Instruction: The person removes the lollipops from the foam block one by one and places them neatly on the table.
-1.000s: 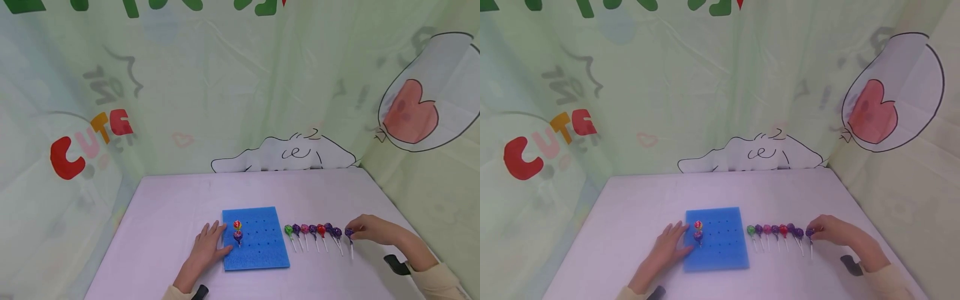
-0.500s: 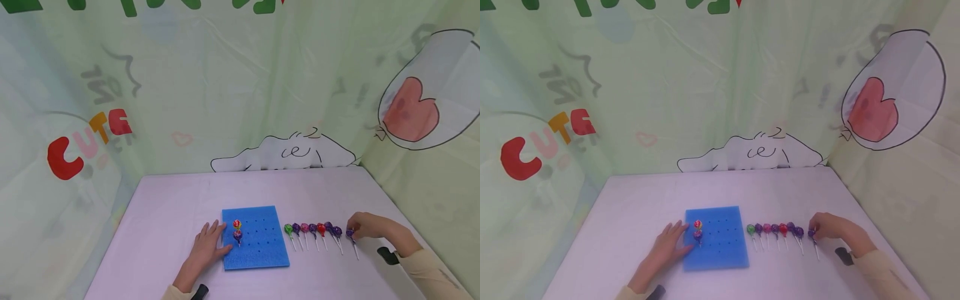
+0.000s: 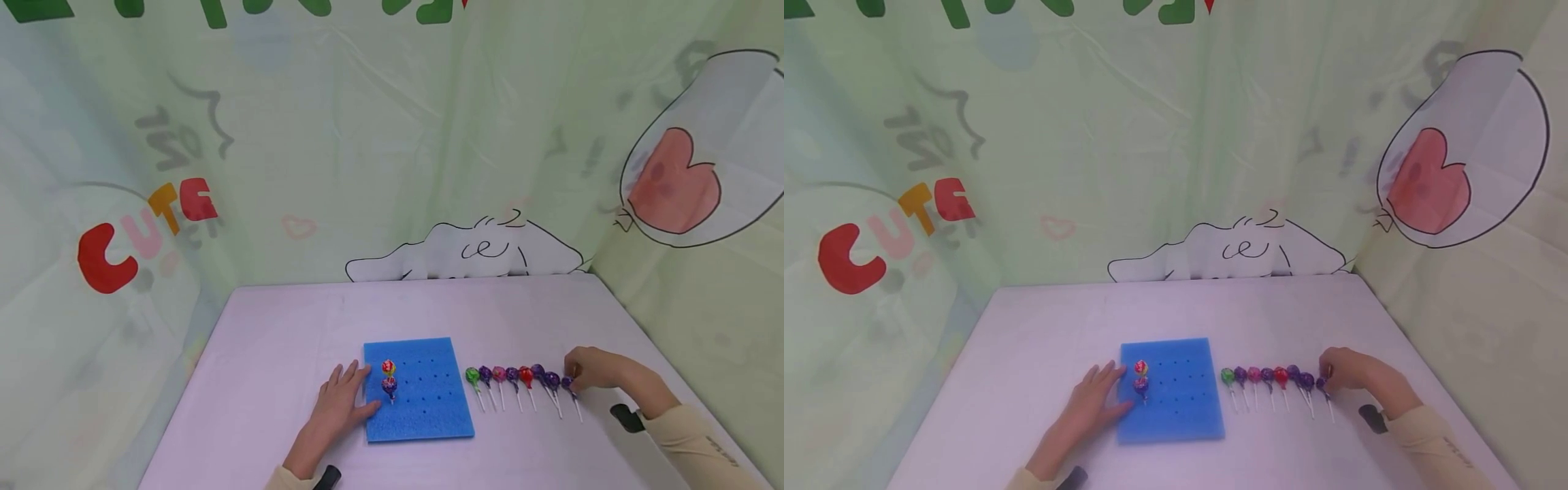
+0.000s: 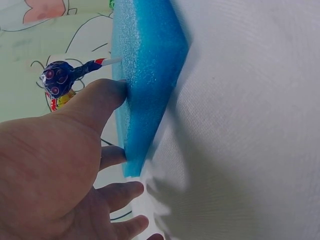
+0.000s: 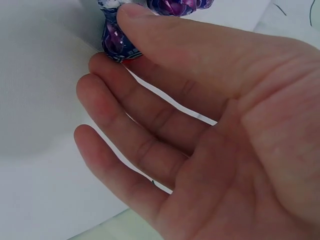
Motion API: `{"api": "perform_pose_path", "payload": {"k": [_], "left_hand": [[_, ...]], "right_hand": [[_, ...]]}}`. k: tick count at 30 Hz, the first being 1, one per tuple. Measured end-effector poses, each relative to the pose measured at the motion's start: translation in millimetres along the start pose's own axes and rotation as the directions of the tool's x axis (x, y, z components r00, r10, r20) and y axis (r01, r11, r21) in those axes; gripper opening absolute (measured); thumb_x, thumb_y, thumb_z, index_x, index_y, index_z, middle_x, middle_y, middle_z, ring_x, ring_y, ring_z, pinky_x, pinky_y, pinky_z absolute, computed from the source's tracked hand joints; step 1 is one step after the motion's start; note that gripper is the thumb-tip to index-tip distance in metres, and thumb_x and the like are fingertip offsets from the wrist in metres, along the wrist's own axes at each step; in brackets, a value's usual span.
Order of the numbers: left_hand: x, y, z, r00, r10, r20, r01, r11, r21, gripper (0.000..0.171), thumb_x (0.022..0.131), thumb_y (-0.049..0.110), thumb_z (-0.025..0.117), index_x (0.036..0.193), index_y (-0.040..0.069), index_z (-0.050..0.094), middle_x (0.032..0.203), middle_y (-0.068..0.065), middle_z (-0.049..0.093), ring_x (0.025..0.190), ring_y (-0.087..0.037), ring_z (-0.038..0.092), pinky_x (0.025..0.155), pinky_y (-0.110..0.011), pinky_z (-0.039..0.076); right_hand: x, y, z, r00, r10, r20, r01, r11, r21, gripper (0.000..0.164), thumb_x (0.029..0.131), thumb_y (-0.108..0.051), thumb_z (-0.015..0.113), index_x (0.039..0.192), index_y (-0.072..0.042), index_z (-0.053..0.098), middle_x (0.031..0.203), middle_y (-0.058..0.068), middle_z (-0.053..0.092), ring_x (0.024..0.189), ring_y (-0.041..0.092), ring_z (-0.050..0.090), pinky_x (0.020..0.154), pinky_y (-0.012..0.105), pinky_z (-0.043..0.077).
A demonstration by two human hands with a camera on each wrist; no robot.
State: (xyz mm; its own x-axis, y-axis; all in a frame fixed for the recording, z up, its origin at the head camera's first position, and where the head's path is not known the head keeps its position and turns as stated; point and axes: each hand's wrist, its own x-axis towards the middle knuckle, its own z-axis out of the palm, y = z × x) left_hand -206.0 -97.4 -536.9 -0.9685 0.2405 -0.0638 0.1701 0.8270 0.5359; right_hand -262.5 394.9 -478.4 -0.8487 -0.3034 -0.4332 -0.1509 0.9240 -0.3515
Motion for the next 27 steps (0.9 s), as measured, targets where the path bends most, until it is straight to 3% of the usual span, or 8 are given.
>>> {"api": "perform_pose_path", "payload": {"k": [15,20,27], "left_hand": [[0.1,-0.1,1.3,1.0,-0.009,-0.005,0.009,1.0,0.002,0.072,0.089,0.043,0.073,0.149,0.012,0.048,0.16,-0.02,0.037,0.149,-0.049,0.024,0.116,-0.07,0.025],[-1.3,3.2,-1.3,1.0,-0.01,-0.003,0.01,1.0,-0.005,0.072,0.089,0.042,0.074,0.149,0.011,0.048,0.159,-0.021,0.037,0.149,-0.05,0.024,0.116,-0.07,0.024],[-1.9,3.5,-1.3,1.0,-0.011,0.0,0.011,1.0,-0.004,0.072,0.089,0.042,0.074,0.149,0.01,0.048,0.159,-0.021,0.037,0.149,-0.05,0.024,0.116,-0.07,0.024]], "right_hand": [[-3.1,1.4,-0.2,1.0,-0.007,-0.019,0.007,1.0,0.023,0.022,0.086,-0.013,0.077,0.101,-0.001,0.066,0.093,0.008,0.066,0.083,0.02,0.06,0.073,0.041,0.055],[-8.6,-8.8,-6.3,0.999,-0.016,-0.052,0.017,1.0,0.023,0.03,0.087,-0.015,0.076,0.109,0.002,0.065,0.1,0.016,0.066,0.088,0.025,0.061,0.075,0.045,0.057],[-11.4,-32.1,-8.6,0.987,-0.091,-0.135,0.094,0.996,0.012,0.032,0.089,-0.012,0.075,0.113,0.006,0.063,0.105,0.02,0.067,0.097,0.037,0.064,0.08,0.047,0.059]]}}
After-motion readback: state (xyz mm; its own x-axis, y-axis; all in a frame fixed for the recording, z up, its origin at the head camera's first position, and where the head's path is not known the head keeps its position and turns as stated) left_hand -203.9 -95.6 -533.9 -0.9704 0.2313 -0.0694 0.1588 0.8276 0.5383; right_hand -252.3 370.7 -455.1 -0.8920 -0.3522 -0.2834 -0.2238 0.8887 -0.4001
